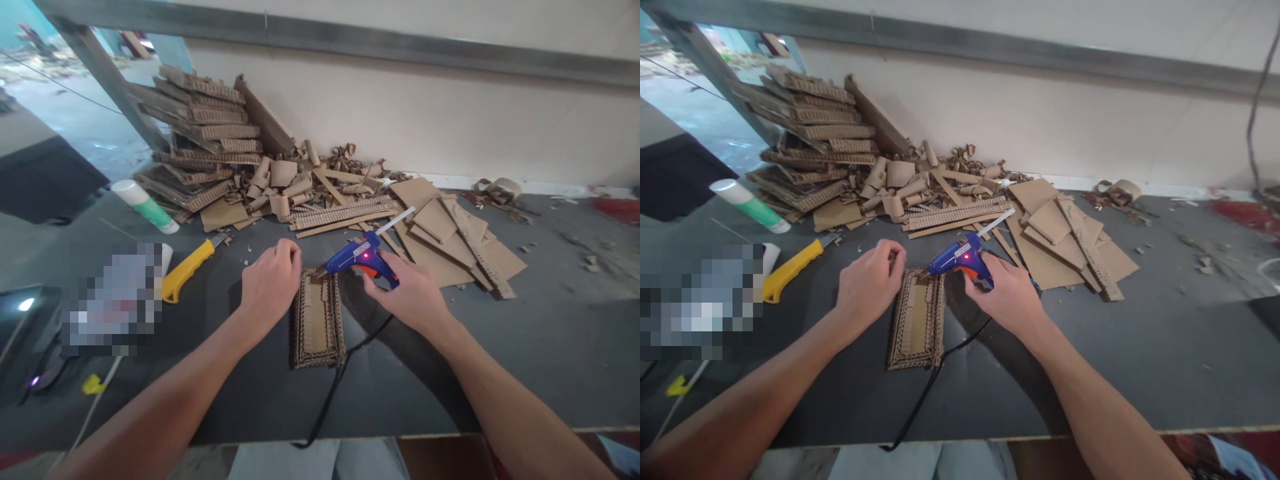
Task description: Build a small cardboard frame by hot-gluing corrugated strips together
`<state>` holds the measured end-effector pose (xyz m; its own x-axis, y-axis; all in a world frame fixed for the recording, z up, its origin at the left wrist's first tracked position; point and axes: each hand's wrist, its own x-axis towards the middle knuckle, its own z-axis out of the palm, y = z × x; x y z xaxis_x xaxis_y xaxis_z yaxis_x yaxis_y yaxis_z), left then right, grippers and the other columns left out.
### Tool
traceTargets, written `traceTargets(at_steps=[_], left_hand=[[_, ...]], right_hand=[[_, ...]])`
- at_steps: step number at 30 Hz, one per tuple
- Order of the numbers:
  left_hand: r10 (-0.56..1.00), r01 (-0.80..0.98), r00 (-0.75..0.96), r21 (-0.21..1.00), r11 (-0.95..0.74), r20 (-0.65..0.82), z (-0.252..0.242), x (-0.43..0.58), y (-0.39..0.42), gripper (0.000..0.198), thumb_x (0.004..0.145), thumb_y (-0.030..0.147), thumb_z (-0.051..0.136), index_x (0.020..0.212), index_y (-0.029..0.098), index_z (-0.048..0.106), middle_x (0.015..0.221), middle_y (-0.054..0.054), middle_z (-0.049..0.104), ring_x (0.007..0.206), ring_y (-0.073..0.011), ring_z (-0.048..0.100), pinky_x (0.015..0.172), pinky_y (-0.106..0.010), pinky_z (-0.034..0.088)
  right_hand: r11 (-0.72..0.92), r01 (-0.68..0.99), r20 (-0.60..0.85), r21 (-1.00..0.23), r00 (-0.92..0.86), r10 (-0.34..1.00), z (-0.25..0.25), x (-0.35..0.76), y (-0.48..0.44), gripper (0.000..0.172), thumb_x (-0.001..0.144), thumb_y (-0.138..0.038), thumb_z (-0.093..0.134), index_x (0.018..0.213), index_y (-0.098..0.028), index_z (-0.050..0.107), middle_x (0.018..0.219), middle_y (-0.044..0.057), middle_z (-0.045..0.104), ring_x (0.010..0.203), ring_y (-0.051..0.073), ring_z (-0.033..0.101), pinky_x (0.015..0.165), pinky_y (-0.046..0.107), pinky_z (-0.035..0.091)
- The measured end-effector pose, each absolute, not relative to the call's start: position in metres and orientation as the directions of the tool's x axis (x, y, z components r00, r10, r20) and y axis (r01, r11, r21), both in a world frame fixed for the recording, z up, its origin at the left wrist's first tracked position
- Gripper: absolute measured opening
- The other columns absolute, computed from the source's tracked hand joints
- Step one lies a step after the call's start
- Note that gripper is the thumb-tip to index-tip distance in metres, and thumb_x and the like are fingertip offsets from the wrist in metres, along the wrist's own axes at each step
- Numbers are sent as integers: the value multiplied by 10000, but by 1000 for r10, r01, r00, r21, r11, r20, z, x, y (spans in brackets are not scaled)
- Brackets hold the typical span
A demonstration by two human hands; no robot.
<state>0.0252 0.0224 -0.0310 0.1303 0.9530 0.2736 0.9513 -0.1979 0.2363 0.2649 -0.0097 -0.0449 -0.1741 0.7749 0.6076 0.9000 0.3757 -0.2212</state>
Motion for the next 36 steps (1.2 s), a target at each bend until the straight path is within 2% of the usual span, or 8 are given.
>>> traceTargets(at_steps=[4,9,12,19,23,30,36], left_hand=[[942,925,39,345,-160,332,-26,19,28,134,1007,301,448,1004,226,559,870,-20,755,712,-213,691,533,-270,336],[869,863,-78,469,-186,488,-27,3,43,133,1011,322,438,999,229,532,983,-45,773,856,-220,716,675,-306,469],[853,836,-139,521,-172,504,-30,-6,51,120,1016,313,423,1029,230,509,967,-46,777,876,-219,722,752,-335,500],[872,863,-93,476,-171,481,-31,-3,49,150,997,329,456,971,226,562,955,-53,755,887,-230,695,762,-338,506],[887,845,-77,502,-184,456,-31,1,46,190,994,357,470,975,215,594,975,-63,731,900,-223,679,747,-317,517],[869,851,79,420,-314,488,-36,1,44,153,974,321,524,999,216,632,988,-48,718,889,-207,652,747,-303,509],[849,797,158,442,-411,505,-35,5,42,181,992,295,512,1113,217,622,1061,-55,726,1000,-211,661,835,-315,517]], right_hand=[[415,893,608,-175,-233,759,-49,265,-9,329,902,-367,587,1113,-134,681,844,105,742,681,200,696,598,299,551],[436,884,598,-169,-260,758,-50,266,-9,306,915,-328,577,1142,-142,664,920,120,754,754,214,719,607,301,569],[469,869,600,-161,-291,745,-50,266,-9,304,928,-305,565,1160,-130,655,944,135,755,788,226,729,608,307,578],[483,860,567,-163,-319,759,-46,265,-10,313,975,-312,503,1194,-131,635,952,141,756,814,234,735,624,321,589],[482,866,572,-134,-329,751,-43,266,-11,310,985,-304,485,1192,-124,629,965,147,753,836,238,734,632,319,585],[463,881,545,-97,-342,765,-43,268,-14,345,997,-331,463,1231,-121,606,986,155,741,779,236,715,584,325,554],[465,884,539,-47,-370,757,-39,270,-16,359,1014,-338,437,1245,-113,594,968,155,734,764,235,705,560,325,534]])
